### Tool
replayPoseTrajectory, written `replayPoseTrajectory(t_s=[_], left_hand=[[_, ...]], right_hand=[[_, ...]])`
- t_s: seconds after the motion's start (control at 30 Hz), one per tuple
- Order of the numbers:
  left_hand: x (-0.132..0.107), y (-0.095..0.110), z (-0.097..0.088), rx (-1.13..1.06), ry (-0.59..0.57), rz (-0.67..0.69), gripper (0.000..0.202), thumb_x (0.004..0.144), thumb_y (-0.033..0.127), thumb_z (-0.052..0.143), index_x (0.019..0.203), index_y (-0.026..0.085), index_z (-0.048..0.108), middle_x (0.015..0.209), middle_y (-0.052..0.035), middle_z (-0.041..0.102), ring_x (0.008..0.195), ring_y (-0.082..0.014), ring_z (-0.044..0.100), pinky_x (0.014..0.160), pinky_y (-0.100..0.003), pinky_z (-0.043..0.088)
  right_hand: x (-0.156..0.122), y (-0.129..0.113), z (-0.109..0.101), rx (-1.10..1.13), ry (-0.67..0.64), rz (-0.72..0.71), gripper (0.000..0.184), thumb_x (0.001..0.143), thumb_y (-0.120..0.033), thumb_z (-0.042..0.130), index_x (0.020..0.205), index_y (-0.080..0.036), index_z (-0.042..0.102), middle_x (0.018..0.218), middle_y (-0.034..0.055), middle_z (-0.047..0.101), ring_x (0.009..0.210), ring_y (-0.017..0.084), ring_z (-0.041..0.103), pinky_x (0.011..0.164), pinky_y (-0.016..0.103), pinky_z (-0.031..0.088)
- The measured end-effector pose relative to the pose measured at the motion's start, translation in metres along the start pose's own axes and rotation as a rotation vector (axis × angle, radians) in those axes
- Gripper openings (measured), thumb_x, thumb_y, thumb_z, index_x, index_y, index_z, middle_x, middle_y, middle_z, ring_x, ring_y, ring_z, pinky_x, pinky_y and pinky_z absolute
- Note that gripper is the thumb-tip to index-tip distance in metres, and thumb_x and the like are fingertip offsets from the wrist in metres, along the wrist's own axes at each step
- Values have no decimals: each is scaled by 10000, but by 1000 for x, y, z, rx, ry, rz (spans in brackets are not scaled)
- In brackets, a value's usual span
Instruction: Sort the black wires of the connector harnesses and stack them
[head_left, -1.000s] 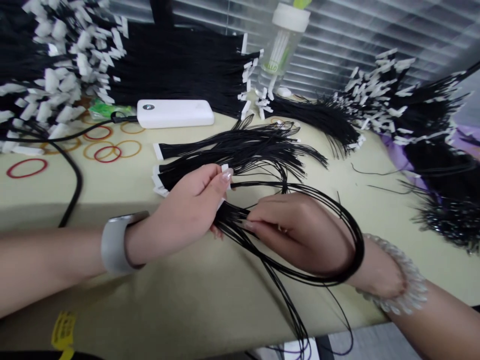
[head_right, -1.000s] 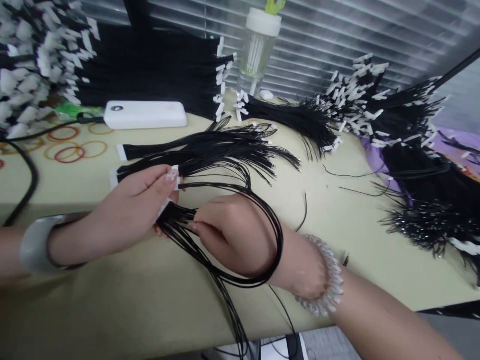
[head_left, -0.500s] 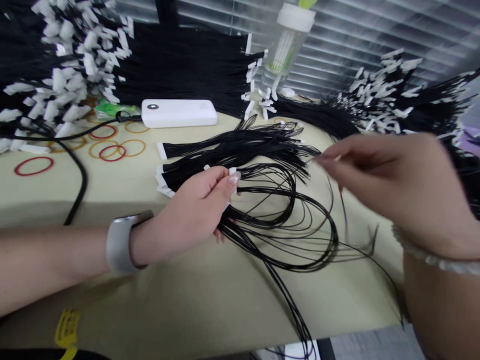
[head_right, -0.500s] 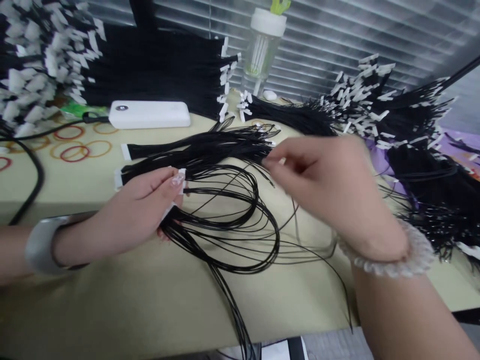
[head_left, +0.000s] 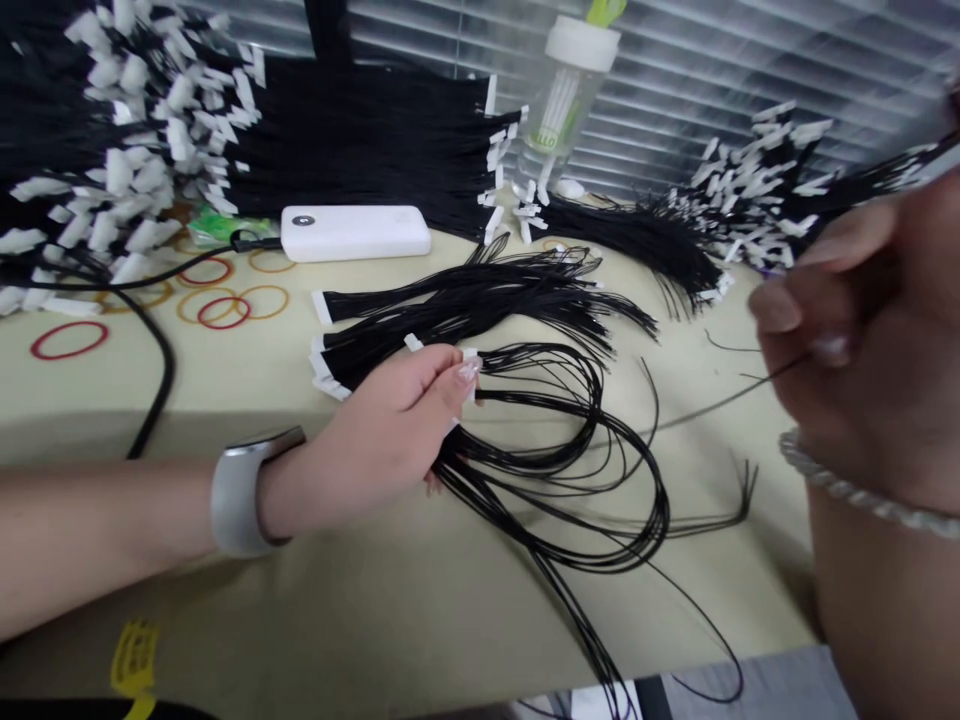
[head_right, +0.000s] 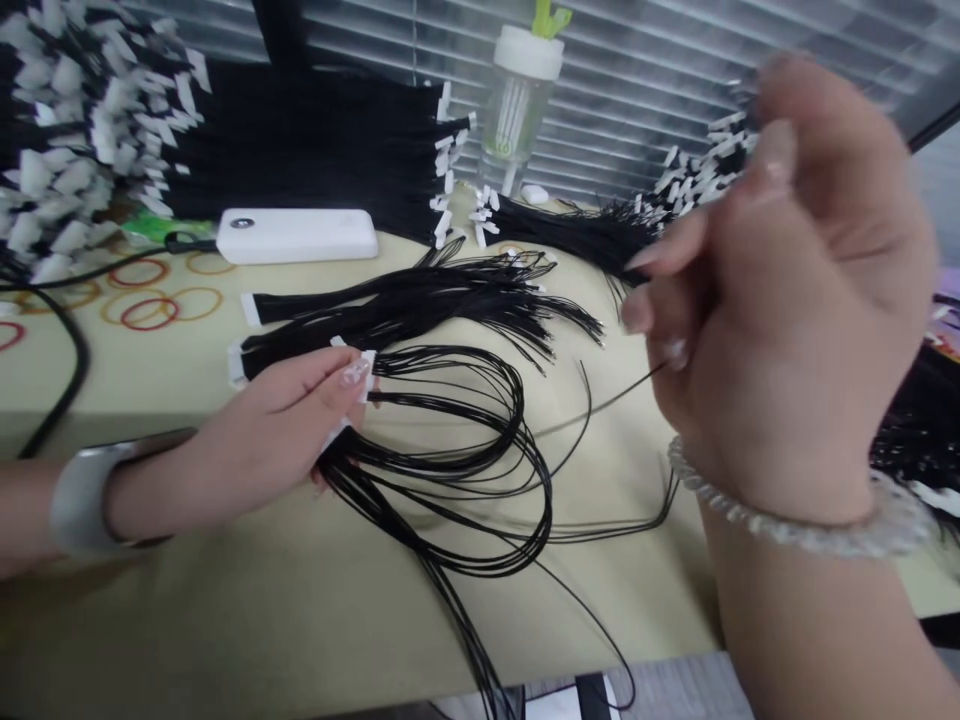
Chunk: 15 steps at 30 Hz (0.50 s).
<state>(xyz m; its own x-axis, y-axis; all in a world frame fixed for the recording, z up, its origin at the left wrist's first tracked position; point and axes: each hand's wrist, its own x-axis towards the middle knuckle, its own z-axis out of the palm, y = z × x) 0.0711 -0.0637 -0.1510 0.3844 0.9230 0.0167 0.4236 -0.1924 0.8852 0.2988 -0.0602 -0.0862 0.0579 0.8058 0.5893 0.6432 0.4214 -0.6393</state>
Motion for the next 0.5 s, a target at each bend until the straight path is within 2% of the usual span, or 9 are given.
replayPoseTrajectory(t_s=[0.07,0.1,0.17,0.23,0.3,0.4,0.5], left_hand=[[0,0,1,-23,-1,-14,331,881,407,326,647,185,400,600,44,394,555,-92,376,515,-206,332],[-1,-1,1,-45,-5,-28,336,879,416,322,648,186,400,595,44,397,545,-91,380,502,-203,333],[-1,-2,2,-97,-11,-59,347,876,432,313,645,188,398,575,45,400,512,-88,381,462,-195,327],[-1,-3,2,-134,-15,-84,352,873,443,311,652,188,412,559,46,407,481,-83,378,425,-187,316],[-1,-3,2,-150,-28,-96,351,870,449,321,666,187,434,551,47,418,455,-77,376,401,-181,311],[0,-3,1,-151,-58,-110,357,865,451,336,650,183,433,534,54,414,418,-62,364,374,-169,302],[0,-2,0,-145,-71,-114,365,866,447,335,628,183,414,515,63,396,396,-51,353,363,-158,295]], right_hand=[[-11,-5,6,158,-57,-11,205,873,-322,436,958,-186,564,674,19,550,450,66,486,357,204,328],[-16,-7,9,182,-152,-32,163,860,-297,469,856,-171,572,619,7,555,438,64,489,355,198,337],[-24,-9,17,84,-373,-110,185,865,-274,462,751,-158,550,548,-17,550,414,41,460,378,181,355],[-27,-9,25,-60,-472,-193,203,860,-268,469,711,-154,545,521,-34,522,427,28,429,411,178,350],[-27,-6,31,-156,-491,-259,180,838,-248,506,694,-151,556,559,-31,523,489,31,440,459,181,354],[-29,-4,38,-165,-491,-309,108,812,-208,549,717,-158,562,650,-26,547,604,39,479,554,171,382],[-34,-5,45,-189,-448,-313,128,826,-221,533,715,-157,543,646,-27,542,602,39,472,557,171,378]])
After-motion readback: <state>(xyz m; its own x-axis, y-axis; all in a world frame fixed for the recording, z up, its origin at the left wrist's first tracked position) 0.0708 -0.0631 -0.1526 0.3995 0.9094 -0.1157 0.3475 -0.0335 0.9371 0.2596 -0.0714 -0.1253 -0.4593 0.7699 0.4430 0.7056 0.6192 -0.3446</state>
